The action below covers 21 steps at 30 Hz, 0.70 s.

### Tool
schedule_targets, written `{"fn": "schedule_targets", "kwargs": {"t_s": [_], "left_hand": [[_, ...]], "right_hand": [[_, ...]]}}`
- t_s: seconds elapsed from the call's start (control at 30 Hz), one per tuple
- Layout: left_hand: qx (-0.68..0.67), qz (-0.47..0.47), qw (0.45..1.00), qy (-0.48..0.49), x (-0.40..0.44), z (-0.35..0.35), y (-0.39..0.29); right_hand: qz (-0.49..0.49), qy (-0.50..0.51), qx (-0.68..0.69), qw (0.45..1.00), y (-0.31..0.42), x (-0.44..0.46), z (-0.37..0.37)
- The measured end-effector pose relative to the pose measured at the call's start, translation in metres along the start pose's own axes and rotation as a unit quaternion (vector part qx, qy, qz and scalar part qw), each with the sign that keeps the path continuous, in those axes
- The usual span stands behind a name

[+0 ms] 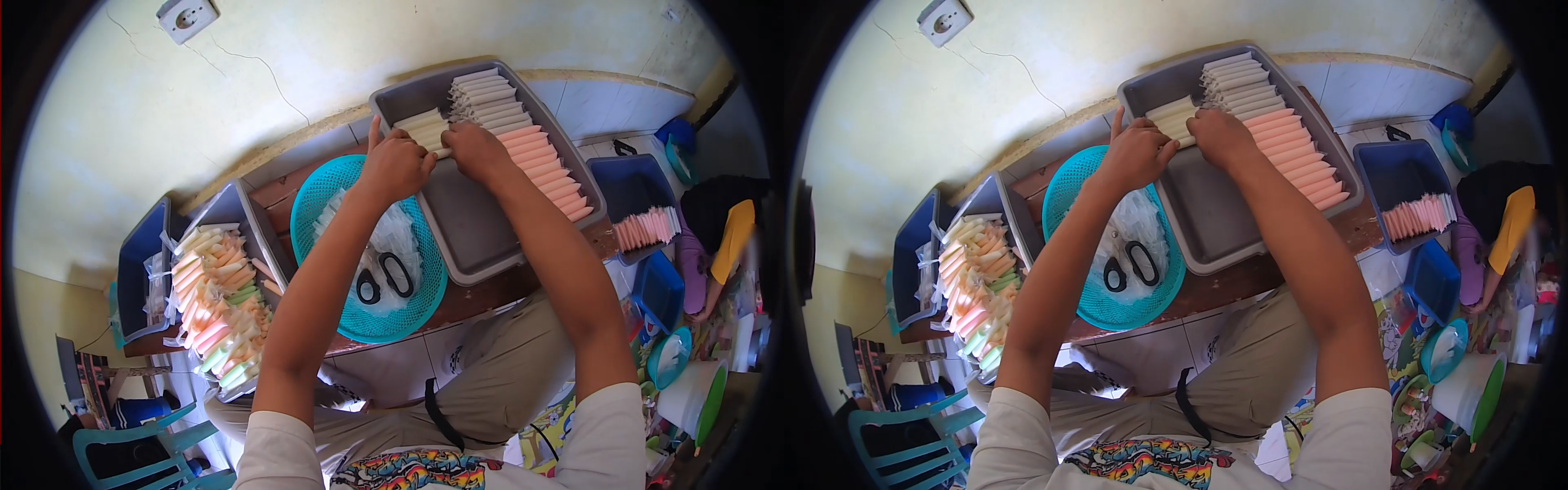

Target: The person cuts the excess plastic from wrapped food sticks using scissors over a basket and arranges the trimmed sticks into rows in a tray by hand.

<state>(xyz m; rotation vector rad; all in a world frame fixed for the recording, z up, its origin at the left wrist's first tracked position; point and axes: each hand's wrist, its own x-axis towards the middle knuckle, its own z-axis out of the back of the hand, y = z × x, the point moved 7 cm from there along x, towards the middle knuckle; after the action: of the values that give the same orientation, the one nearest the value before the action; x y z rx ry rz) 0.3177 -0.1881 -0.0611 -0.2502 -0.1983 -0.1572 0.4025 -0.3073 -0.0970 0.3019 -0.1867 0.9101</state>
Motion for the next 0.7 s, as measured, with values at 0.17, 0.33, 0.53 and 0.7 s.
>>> {"fn": "schedule_targets", "kwargs": {"t_s": [0.17,0.33,0.53,0.7], "left_hand": [[0.102,-0.019,0.989,0.108,0.011,-0.011,0.002],[0.154,-0.011,0.974,0.168,0.018,-0.013,-0.006],[0.187,0.034,0.948,0.257,0.026,-0.024,-0.010],[0.196,0.042,0.938,0.282,0.024,-0.025,-0.017]], "right_hand": [[-0.033,-0.013,0.000,0.999,-0.006,-0.002,-0.013],[-0.053,0.012,-0.016,0.998,-0.010,-0.003,-0.021],[-0.026,0.003,-0.030,0.999,-0.009,0.000,-0.032],[-0.020,0.027,-0.057,0.998,-0.008,0.000,-0.032]]}}
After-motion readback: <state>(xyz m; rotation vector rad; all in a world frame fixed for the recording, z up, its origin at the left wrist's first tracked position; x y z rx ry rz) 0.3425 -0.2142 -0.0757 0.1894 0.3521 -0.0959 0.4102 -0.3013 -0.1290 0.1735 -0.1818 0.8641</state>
